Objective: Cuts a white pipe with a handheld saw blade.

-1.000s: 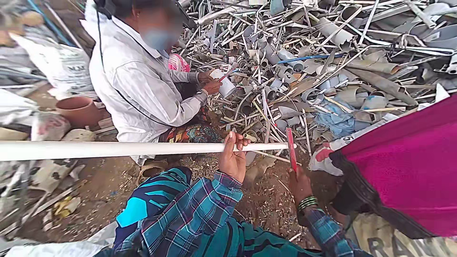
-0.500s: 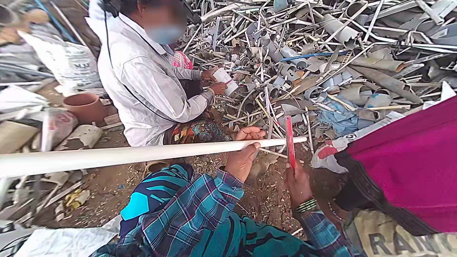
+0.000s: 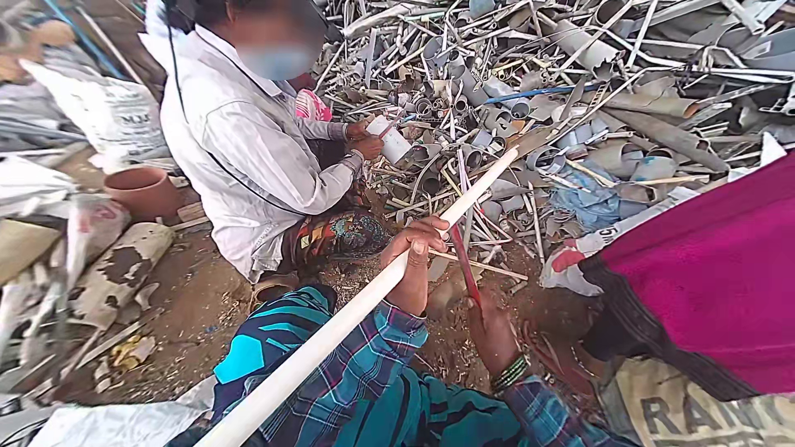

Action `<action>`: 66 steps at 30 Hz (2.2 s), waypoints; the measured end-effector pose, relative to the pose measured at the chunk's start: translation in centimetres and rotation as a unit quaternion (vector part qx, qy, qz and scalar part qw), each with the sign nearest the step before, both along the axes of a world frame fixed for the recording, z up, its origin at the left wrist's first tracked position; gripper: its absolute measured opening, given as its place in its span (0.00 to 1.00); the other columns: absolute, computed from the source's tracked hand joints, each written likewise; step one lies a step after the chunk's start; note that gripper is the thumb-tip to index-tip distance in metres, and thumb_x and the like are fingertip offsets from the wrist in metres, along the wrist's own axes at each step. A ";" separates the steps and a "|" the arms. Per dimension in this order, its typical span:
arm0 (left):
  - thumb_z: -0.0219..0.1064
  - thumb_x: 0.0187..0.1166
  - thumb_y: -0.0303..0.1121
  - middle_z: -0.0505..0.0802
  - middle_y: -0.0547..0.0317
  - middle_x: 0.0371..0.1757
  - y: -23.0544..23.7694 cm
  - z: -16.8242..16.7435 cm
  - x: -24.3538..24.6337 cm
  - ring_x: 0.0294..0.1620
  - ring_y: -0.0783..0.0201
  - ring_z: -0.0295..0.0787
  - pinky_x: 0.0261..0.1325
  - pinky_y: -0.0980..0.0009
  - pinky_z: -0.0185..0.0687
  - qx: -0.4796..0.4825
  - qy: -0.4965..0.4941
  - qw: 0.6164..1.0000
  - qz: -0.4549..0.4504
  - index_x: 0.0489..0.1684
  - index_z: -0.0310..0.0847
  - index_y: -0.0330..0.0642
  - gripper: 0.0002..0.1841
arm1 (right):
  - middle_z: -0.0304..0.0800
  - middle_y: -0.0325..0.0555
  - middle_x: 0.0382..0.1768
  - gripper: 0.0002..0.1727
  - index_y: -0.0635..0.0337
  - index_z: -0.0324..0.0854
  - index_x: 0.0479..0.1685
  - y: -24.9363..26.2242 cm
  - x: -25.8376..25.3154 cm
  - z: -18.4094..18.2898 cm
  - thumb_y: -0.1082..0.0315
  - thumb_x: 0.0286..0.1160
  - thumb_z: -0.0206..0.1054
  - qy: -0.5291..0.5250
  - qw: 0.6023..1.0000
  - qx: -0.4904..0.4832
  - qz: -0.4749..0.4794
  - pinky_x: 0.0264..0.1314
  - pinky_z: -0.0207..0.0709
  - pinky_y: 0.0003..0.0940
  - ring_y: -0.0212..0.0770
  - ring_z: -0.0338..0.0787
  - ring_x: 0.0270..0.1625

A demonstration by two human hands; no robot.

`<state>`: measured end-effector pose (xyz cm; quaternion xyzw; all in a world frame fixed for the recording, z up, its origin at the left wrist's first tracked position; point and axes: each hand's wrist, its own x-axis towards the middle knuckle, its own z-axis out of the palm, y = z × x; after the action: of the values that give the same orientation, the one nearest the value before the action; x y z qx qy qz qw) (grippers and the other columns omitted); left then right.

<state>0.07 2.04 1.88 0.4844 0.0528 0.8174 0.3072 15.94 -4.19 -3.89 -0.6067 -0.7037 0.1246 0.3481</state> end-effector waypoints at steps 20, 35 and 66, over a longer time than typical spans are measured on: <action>0.31 0.93 0.35 0.88 0.67 0.20 -1.6 0.8 1.5 0.31 0.67 0.91 0.49 0.66 0.89 -0.311 -0.195 0.911 -0.187 0.24 0.79 0.50 0.29 | 0.84 0.57 0.26 0.22 0.76 0.69 0.75 4.1 5.7 -0.1 0.66 0.94 0.47 0.086 0.983 -0.082 -0.141 0.34 0.81 0.50 0.50 0.85 0.25; 0.43 0.89 0.37 0.81 0.76 0.11 -0.5 -0.5 1.2 0.16 0.75 0.81 0.38 0.74 0.85 -0.189 -0.166 0.951 -0.178 0.22 0.84 0.53 0.24 | 0.77 0.50 0.25 0.23 0.73 0.63 0.79 4.6 6.3 -0.4 0.64 0.97 0.44 0.168 0.949 -0.212 -0.161 0.28 0.79 0.38 0.40 0.79 0.21; 0.70 0.79 0.47 0.90 0.78 0.25 -0.6 -1.2 1.4 0.21 0.85 0.80 0.25 0.86 0.74 -0.016 -0.029 0.982 -0.184 0.35 0.91 0.52 0.11 | 0.73 0.36 0.18 0.18 0.73 0.73 0.62 -1.5 -0.9 2.1 0.66 0.91 0.48 0.203 0.958 -0.191 0.069 0.21 0.72 0.25 0.27 0.73 0.16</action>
<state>1.47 1.46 0.68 0.4567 -0.0330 0.7599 0.4613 15.07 -5.69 -1.78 -0.5739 -0.6211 0.4012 0.3519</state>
